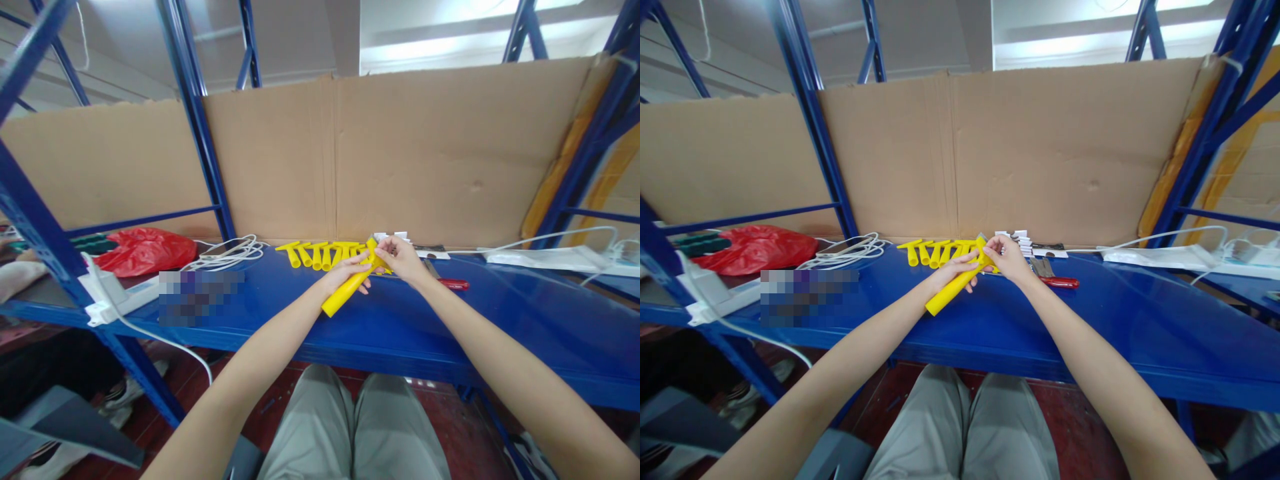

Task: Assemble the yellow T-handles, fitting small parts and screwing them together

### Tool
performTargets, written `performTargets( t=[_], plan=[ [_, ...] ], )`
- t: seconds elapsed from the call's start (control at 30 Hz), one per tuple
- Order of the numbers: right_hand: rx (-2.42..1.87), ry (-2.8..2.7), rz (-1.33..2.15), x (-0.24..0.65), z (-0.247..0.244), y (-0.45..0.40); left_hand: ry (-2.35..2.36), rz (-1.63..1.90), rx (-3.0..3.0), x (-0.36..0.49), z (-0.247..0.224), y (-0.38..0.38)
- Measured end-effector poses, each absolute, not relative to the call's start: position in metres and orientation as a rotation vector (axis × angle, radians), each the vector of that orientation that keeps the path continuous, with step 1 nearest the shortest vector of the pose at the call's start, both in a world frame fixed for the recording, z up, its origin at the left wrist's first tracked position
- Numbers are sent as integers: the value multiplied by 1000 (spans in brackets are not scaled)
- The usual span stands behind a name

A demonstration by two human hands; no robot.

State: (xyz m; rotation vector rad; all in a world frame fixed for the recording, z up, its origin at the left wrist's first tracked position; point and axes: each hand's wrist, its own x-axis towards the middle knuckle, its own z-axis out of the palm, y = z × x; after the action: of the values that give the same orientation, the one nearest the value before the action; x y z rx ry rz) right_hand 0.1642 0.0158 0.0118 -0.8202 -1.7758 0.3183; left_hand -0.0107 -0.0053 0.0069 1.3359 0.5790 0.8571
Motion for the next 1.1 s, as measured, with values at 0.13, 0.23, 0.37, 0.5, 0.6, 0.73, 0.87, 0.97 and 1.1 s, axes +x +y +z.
performTargets(
  t=[0.13,0.23,0.37,0.5,0.6,0.73,0.87,0.97,1.1],
  plan=[
    [-842,-1676,266,170,8,25,566,873,1352,-11,7,-6],
    [-841,-1724,353,174,9,24,567,861,1378,-10,7,-6],
    [-847,-1875,564,179,11,18,583,855,1412,-11,4,-5],
    [-847,-1881,617,181,10,19,589,855,1456,-11,-1,0],
    [-846,-1887,606,182,9,21,599,846,1490,-12,-2,1],
    [-866,-1908,621,184,10,22,599,839,1517,-13,-2,1],
    [-874,-1924,546,183,10,22,610,874,1507,-12,0,1],
    [-882,-1910,432,179,6,23,622,922,1481,-12,2,0],
    [-924,-1921,372,171,-4,26,629,977,1433,-12,7,-1]
  ],
)
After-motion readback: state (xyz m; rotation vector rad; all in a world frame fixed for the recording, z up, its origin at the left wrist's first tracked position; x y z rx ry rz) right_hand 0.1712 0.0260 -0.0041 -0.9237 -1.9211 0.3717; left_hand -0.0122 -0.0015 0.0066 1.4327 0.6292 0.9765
